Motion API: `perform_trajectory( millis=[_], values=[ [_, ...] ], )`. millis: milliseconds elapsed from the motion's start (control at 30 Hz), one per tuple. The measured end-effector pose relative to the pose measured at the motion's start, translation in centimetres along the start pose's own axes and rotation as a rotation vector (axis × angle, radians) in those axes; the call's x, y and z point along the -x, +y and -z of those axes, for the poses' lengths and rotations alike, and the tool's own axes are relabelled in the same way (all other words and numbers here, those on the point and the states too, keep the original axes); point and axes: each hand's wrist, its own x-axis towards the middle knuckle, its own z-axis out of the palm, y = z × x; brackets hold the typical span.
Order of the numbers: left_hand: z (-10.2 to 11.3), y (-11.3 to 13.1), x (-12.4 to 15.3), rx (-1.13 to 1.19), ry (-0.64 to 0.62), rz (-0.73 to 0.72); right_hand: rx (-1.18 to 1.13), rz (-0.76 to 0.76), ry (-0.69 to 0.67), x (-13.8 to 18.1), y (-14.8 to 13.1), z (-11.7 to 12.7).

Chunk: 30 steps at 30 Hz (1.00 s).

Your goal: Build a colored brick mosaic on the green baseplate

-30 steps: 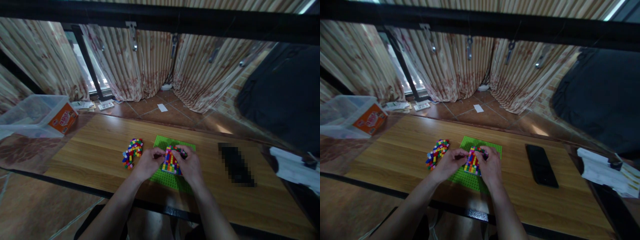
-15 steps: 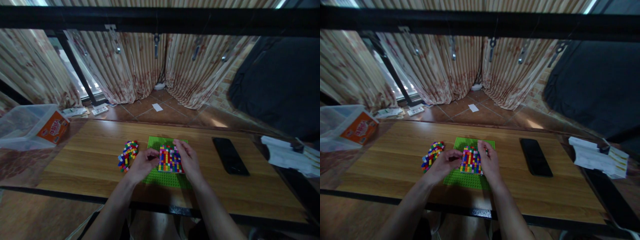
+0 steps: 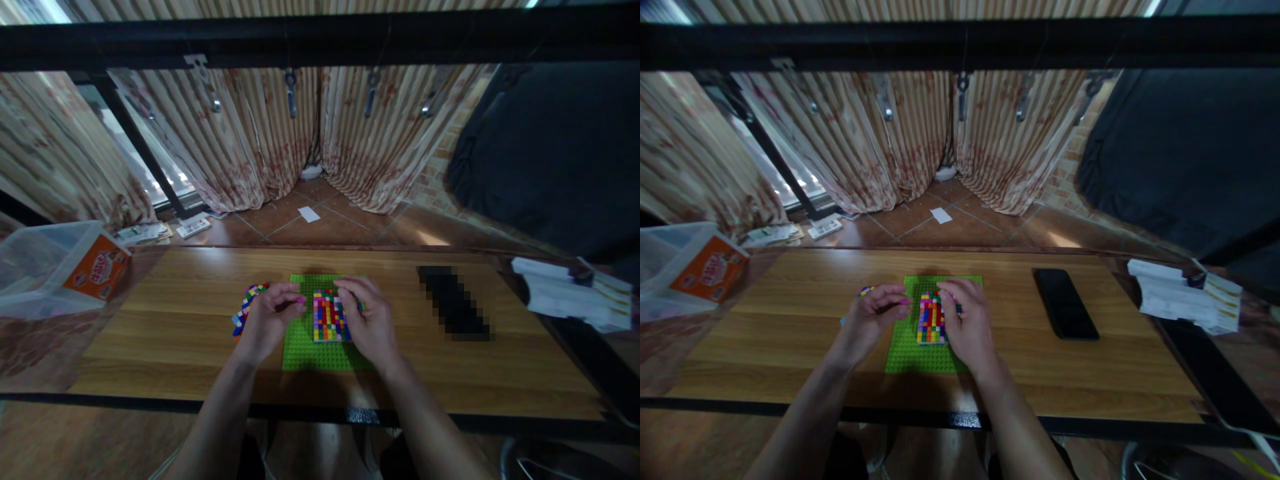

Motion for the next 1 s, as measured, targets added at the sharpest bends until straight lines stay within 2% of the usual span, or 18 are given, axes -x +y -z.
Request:
perform_trajectory(
  millis=[200,433,767,1000],
  values=[
    [-0.5,0.2,0.4,0.02,-0.141,-0.022,0.1,0.209,-0.158,0.6,-1.4,-1.1],
    [-0.5,0.1,0.5,0.112,-0.207,0.088,0.15,0.25,-0.197,0.9,-1.0,-1.3],
    [-0.7,0.1,0.5,0.135,-0.159,0.087,0.082,0.2,-0.183,0.6,-1.3,-1.0],
    [-0.5,-1.1,-0.3,-0.074,0.011,0.059,0.102,0.005,-0.075,0.4,1.0,1.3]
  ],
)
